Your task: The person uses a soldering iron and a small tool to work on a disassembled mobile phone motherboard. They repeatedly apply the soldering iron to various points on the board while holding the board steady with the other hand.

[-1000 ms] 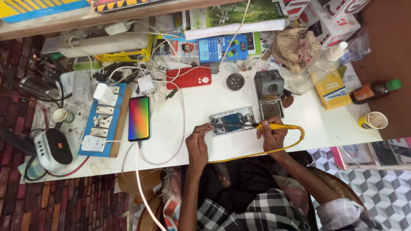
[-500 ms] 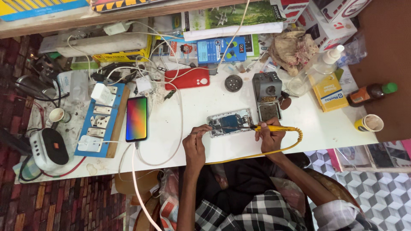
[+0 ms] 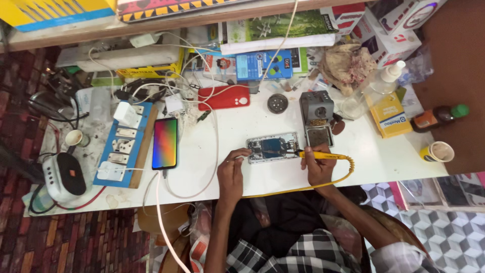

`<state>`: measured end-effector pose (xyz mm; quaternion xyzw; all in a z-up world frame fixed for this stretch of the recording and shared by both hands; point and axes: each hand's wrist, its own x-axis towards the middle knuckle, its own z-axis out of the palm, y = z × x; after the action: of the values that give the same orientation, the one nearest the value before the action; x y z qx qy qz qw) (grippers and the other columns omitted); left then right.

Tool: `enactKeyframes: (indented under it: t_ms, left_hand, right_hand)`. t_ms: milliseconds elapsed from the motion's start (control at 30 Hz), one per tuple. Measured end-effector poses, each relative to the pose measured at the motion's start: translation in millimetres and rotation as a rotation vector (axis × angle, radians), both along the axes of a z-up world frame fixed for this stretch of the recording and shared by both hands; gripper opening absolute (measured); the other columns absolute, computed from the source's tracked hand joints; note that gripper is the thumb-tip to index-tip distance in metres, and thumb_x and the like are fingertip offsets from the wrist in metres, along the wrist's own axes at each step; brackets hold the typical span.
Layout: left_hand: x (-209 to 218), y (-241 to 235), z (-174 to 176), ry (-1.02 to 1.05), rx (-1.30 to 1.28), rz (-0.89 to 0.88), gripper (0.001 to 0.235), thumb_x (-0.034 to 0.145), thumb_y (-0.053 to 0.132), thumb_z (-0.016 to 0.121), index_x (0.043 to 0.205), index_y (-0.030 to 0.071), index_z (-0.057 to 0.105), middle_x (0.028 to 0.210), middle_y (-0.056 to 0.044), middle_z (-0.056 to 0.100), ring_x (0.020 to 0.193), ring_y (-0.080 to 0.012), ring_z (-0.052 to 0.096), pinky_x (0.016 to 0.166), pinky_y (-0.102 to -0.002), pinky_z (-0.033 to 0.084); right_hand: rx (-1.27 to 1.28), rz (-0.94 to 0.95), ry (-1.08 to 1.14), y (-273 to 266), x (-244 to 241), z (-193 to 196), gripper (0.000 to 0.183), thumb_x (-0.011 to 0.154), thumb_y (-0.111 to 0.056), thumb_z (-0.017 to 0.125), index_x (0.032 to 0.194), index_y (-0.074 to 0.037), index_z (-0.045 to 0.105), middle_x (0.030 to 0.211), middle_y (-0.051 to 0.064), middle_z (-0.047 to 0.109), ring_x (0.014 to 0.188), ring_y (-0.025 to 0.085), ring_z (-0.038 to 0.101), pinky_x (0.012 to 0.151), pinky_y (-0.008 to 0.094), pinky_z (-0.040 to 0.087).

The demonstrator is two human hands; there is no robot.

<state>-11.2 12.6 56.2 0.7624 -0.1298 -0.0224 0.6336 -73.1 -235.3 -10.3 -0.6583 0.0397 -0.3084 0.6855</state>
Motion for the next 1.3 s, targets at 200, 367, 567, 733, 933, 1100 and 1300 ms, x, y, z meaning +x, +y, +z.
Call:
enactKeyframes:
  t_ms: [200, 367, 567, 733, 933, 1100, 1300]
  left_hand:
    - [1, -12, -17, -0.232, -0.065, 0.028, 0.026, 0.107, 0.002, 0.042, 0.100, -0.007, 0.065, 0.107, -0.015, 0.073, 0.099, -0.0232, 0.074, 0.090, -0.032, 0.058]
    - [2, -12, -26, -0.230, -0.142, 0.026, 0.026, 0.108, 0.001, 0.038, 0.099, -0.007, 0.060, 0.105, -0.017, 0.072, 0.100, -0.0244, 0.074, 0.095, -0.034, 0.059]
    - [5, -10, -30, -0.168, -0.184, 0.008, 0.026, 0.108, 0.001, 0.038, 0.101, -0.006, 0.062, 0.105, -0.016, 0.072, 0.101, -0.0235, 0.072, 0.097, -0.035, 0.057]
    - [7, -9, -32, -0.159, -0.224, 0.021, 0.024, 0.109, 0.002, 0.040, 0.102, -0.006, 0.062, 0.103, -0.016, 0.072, 0.101, -0.0226, 0.071, 0.097, -0.034, 0.055]
    - [2, -10, -31, -0.128, -0.211, 0.056, 0.025, 0.109, 0.004, 0.041, 0.101, -0.006, 0.063, 0.102, -0.016, 0.073, 0.100, -0.0224, 0.072, 0.098, -0.035, 0.056]
    - [1, -10, -29, -0.150, -0.210, 0.047, 0.025, 0.110, 0.006, 0.041, 0.101, -0.007, 0.062, 0.104, -0.016, 0.073, 0.099, -0.0221, 0.073, 0.097, -0.034, 0.057]
    - [3, -10, -28, -0.125, -0.223, 0.039, 0.028, 0.109, 0.004, 0.039, 0.102, -0.007, 0.064, 0.104, -0.017, 0.073, 0.102, -0.0229, 0.072, 0.099, -0.035, 0.058]
  right_hand:
    - [-0.011, -0.003, 0.048, -4, -4, -7, 0.017, 0.105, -0.005, 0.057, 0.093, -0.002, 0.046, 0.066, 0.006, 0.058, 0.052, 0.009, 0.054, 0.047, 0.024, 0.045]
    - [-0.021, -0.035, 0.038, -3, -2, -6, 0.019, 0.105, -0.005, 0.057, 0.091, -0.002, 0.045, 0.064, 0.006, 0.058, 0.051, 0.010, 0.054, 0.047, 0.025, 0.045]
    - [0.004, 0.002, 0.056, -3, -4, -3, 0.019, 0.107, -0.007, 0.057, 0.092, -0.002, 0.046, 0.062, 0.005, 0.054, 0.053, 0.011, 0.058, 0.051, 0.027, 0.050]
    - [0.034, 0.017, 0.049, -2, 1, 4, 0.020, 0.108, -0.011, 0.057, 0.093, -0.001, 0.048, 0.063, 0.008, 0.057, 0.054, 0.013, 0.060, 0.051, 0.028, 0.052]
    - [-0.002, 0.034, 0.087, 1, 0, 17, 0.022, 0.111, -0.019, 0.051, 0.099, 0.000, 0.050, 0.070, 0.015, 0.068, 0.061, 0.015, 0.066, 0.055, 0.025, 0.048]
    - [-0.005, 0.047, 0.122, 1, 1, 21, 0.022, 0.110, -0.018, 0.050, 0.098, 0.000, 0.049, 0.071, 0.015, 0.070, 0.062, 0.016, 0.068, 0.054, 0.025, 0.050]
    - [-0.016, 0.042, 0.108, 0, 2, 18, 0.023, 0.110, -0.018, 0.050, 0.097, 0.000, 0.048, 0.069, 0.015, 0.068, 0.062, 0.016, 0.069, 0.053, 0.025, 0.050]
